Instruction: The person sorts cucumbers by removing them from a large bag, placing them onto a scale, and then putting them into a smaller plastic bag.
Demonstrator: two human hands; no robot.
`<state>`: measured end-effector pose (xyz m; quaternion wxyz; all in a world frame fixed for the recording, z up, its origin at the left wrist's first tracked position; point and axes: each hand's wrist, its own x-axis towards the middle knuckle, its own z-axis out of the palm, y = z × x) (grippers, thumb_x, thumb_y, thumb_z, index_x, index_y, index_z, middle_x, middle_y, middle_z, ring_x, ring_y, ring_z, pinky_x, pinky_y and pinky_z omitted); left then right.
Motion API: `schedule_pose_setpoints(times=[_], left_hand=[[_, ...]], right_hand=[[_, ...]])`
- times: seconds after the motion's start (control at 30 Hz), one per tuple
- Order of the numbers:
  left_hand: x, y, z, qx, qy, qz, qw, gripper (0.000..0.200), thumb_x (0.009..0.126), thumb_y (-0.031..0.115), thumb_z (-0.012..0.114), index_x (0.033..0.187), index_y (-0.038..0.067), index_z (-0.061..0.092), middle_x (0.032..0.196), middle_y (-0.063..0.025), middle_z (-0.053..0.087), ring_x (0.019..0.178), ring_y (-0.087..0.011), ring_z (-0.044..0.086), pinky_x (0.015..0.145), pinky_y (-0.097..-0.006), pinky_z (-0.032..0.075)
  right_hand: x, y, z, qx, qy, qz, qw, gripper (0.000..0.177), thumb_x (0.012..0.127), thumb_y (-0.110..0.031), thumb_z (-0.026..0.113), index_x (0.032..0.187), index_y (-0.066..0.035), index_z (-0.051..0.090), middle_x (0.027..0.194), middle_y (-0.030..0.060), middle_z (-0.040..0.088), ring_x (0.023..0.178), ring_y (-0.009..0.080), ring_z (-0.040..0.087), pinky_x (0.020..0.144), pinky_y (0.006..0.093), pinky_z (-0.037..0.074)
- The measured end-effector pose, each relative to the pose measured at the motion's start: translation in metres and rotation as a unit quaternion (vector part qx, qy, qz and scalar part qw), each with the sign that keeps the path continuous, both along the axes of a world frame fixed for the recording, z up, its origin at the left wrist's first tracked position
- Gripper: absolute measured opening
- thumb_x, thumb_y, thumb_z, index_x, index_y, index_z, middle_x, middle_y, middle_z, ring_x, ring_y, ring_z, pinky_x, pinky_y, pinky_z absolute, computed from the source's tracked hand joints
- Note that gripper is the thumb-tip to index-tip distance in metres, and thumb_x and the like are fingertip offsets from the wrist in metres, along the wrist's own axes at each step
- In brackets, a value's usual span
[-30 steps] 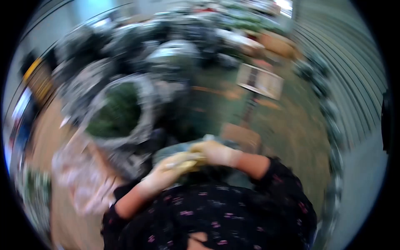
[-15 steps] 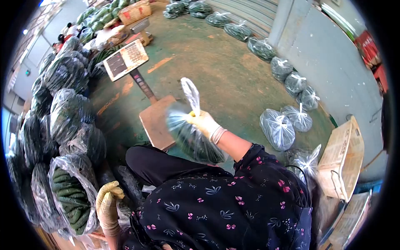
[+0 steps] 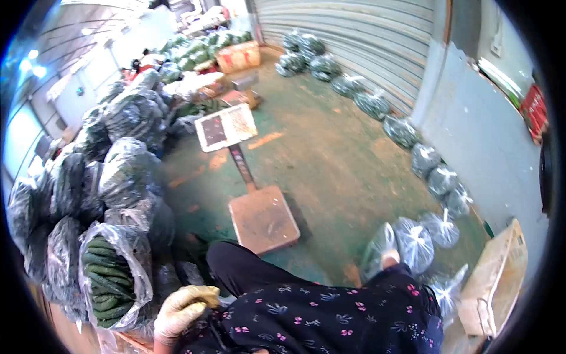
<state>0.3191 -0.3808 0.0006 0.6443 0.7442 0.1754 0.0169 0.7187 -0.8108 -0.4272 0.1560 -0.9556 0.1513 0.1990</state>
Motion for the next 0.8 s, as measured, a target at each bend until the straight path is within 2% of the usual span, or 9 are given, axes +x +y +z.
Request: schedule_pose_setpoints(times=[0.27, 0.33, 0.37, 0.43, 0.47, 0.5, 0.53, 0.6, 0.8], left_hand=[[-0.008, -0.013, 0.027, 0.106, -0.057, -0.151, 0.981, 0.043, 0.089, 0.024, 0.057, 0.121, -0.005, 0.054, 0.109, -0.0168, 0.063, 0.102, -0.0262, 0.06, 0.092, -0.0364, 0.043], [-0.017, -0.021, 0.036, 0.191, -0.079, -0.174, 0.963, 0.043, 0.088, 0.022, 0.059, 0.122, -0.003, 0.054, 0.111, -0.016, 0.063, 0.103, -0.0273, 0.059, 0.092, -0.0367, 0.043], [-0.022, -0.023, 0.036, 0.223, -0.097, -0.189, 0.951, 0.044, 0.087, 0.021, 0.062, 0.123, -0.002, 0.054, 0.114, -0.0152, 0.062, 0.104, -0.028, 0.059, 0.09, -0.0368, 0.044], [-0.036, -0.035, 0.045, 0.31, -0.11, -0.188, 0.925, 0.046, 0.083, 0.02, 0.066, 0.122, -0.001, 0.054, 0.114, -0.015, 0.061, 0.104, -0.0292, 0.058, 0.089, -0.0374, 0.045], [-0.042, -0.046, 0.06, 0.337, -0.108, -0.181, 0.918, 0.049, 0.079, 0.019, 0.07, 0.121, -0.001, 0.055, 0.111, -0.0156, 0.061, 0.103, -0.0303, 0.057, 0.089, -0.0379, 0.045], [-0.049, -0.056, 0.074, 0.342, -0.182, -0.173, 0.905, 0.052, 0.077, 0.02, 0.072, 0.12, -0.003, 0.054, 0.11, -0.0184, 0.06, 0.097, -0.033, 0.059, 0.084, -0.0403, 0.047], [-0.053, -0.069, 0.086, 0.379, -0.233, -0.141, 0.885, 0.038, 0.081, 0.02, 0.066, 0.112, -0.002, 0.059, 0.099, -0.0166, 0.063, 0.086, -0.0318, 0.062, 0.076, -0.0385, 0.05], [-0.084, -0.092, 0.108, 0.466, -0.159, -0.179, 0.852, 0.065, 0.071, 0.034, 0.076, 0.121, 0.0, 0.052, 0.105, -0.016, 0.056, 0.094, -0.0342, 0.055, 0.081, -0.0434, 0.044], [-0.13, -0.123, 0.133, 0.428, -0.319, -0.239, 0.811, 0.058, 0.073, 0.03, 0.073, 0.12, 0.002, 0.054, 0.106, -0.0161, 0.057, 0.094, -0.0313, 0.056, 0.082, -0.0422, 0.044]], right_hand=[[0.073, 0.068, 0.005, -0.098, 0.027, 0.327, 0.94, 0.034, 0.082, -0.025, 0.053, 0.107, -0.007, 0.066, 0.117, 0.0179, 0.06, 0.11, 0.0321, 0.056, 0.092, 0.0417, 0.045], [0.061, 0.144, 0.073, 0.015, -0.031, 0.167, 0.985, 0.034, 0.083, -0.026, 0.048, 0.104, -0.008, 0.067, 0.118, 0.0174, 0.058, 0.111, 0.0331, 0.055, 0.093, 0.0397, 0.044], [0.094, 0.174, 0.042, -0.008, -0.053, 0.329, 0.943, 0.037, 0.081, -0.029, 0.05, 0.106, -0.007, 0.066, 0.113, 0.018, 0.061, 0.108, 0.0341, 0.056, 0.09, 0.0398, 0.045], [0.096, 0.245, 0.055, 0.121, -0.183, 0.428, 0.877, 0.036, 0.079, -0.033, 0.056, 0.101, -0.007, 0.067, 0.098, 0.0144, 0.067, 0.09, 0.0316, 0.064, 0.079, 0.0376, 0.049], [0.077, 0.282, 0.089, 0.248, -0.088, 0.362, 0.894, 0.033, 0.078, -0.029, 0.06, 0.101, -0.007, 0.067, 0.092, 0.0105, 0.069, 0.08, 0.0234, 0.064, 0.074, 0.0337, 0.05], [0.042, 0.312, 0.153, 0.268, -0.013, 0.374, 0.888, 0.038, 0.075, -0.036, 0.062, 0.102, -0.01, 0.067, 0.101, 0.0125, 0.067, 0.097, 0.0288, 0.062, 0.085, 0.0373, 0.047], [0.035, 0.347, 0.149, 0.307, -0.063, 0.424, 0.85, 0.037, 0.076, -0.034, 0.063, 0.104, -0.009, 0.067, 0.101, 0.0125, 0.067, 0.094, 0.0273, 0.063, 0.084, 0.0358, 0.048], [-0.005, 0.4, 0.191, 0.344, -0.054, 0.542, 0.765, 0.04, 0.077, -0.036, 0.064, 0.105, -0.007, 0.066, 0.103, 0.0133, 0.067, 0.095, 0.0267, 0.063, 0.085, 0.0346, 0.048], [-0.152, 0.499, 0.291, 0.388, 0.024, 0.728, 0.564, 0.037, 0.08, -0.03, 0.058, 0.108, -0.006, 0.064, 0.102, 0.0116, 0.067, 0.091, 0.0211, 0.063, 0.082, 0.0316, 0.048]])
